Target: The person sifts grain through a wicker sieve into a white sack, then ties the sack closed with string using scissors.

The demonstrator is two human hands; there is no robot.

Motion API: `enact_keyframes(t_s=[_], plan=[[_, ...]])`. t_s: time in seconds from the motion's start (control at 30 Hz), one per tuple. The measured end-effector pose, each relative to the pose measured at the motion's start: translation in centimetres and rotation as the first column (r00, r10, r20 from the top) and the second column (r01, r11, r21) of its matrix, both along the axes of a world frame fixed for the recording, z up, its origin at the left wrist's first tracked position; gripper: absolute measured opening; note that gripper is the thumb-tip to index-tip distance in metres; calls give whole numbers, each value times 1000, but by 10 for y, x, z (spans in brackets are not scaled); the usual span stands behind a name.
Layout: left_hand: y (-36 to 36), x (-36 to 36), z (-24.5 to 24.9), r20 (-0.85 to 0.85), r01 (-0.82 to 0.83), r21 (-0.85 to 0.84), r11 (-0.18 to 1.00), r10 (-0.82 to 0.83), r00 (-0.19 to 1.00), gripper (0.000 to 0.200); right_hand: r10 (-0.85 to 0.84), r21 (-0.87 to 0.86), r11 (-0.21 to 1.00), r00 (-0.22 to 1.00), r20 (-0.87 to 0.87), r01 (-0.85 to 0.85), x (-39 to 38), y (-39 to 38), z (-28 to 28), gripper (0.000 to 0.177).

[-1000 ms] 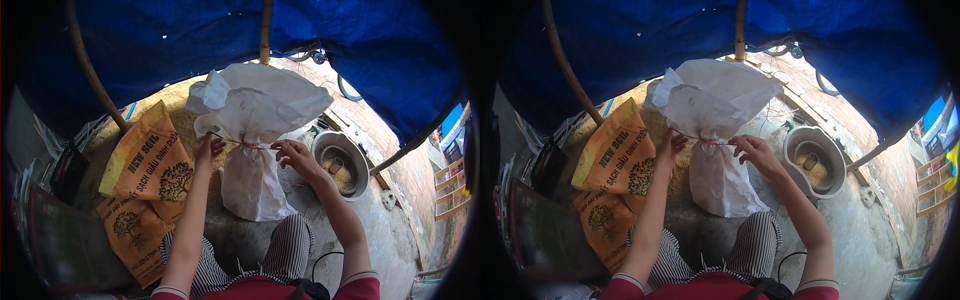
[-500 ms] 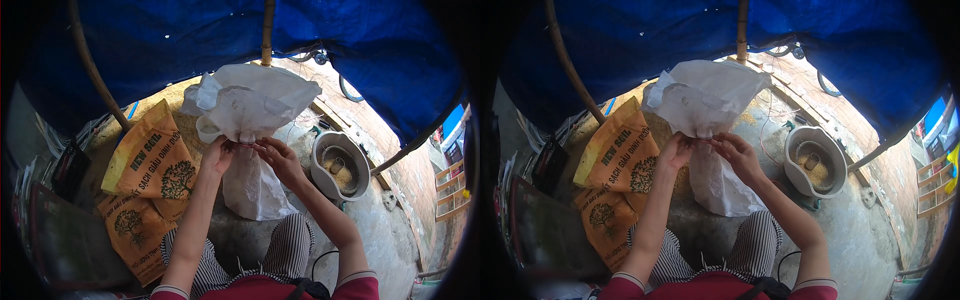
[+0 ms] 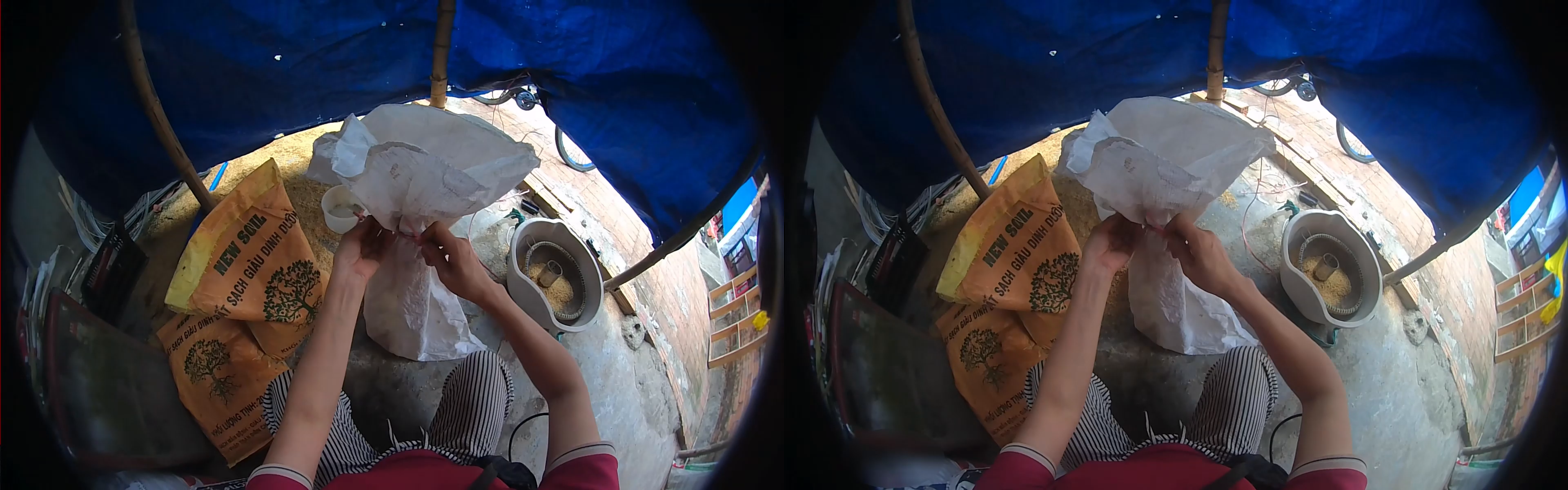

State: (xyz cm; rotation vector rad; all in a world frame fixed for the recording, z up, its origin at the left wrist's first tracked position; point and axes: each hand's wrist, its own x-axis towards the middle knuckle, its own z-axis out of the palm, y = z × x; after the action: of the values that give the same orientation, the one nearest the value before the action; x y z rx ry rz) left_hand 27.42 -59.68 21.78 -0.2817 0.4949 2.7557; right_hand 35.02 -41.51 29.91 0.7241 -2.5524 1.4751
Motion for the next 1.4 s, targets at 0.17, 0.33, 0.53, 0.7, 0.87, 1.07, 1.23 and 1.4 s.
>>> enact_keyframes(t_s=[0.17,0.33,0.53,0.7,0.87,1.07,1.23,1.4], plan=[[-3,-8,-13,107,-59,134,989,44,993,17,-53,268,955,963,-265,127,1,14,-3,12],[8,-7,-18,70,-113,167,979,102,992,19,-36,28,999,982,-186,42,4,3,0,9],[-7,9,17,154,-144,169,975,119,981,22,59,-4,998,998,-34,-59,-18,-6,-2,12],[-36,25,48,-218,-203,10,979,200,955,22,95,-249,966,990,100,-68,-56,2,-9,19],[-19,70,99,-663,-588,-737,332,-184,726,12,78,-318,948,987,142,-29,-59,-23,-11,17],[24,81,91,-858,-898,-439,15,-304,414,14,123,141,988,842,-525,-56,-42,-39,-22,27],[8,81,109,-858,-805,-495,328,-331,392,25,250,-342,902,965,-82,-263,-54,-17,-20,22],[-14,46,69,-675,-676,-728,109,-286,680,26,287,-504,857,914,286,-111,-55,-10,-11,34]])
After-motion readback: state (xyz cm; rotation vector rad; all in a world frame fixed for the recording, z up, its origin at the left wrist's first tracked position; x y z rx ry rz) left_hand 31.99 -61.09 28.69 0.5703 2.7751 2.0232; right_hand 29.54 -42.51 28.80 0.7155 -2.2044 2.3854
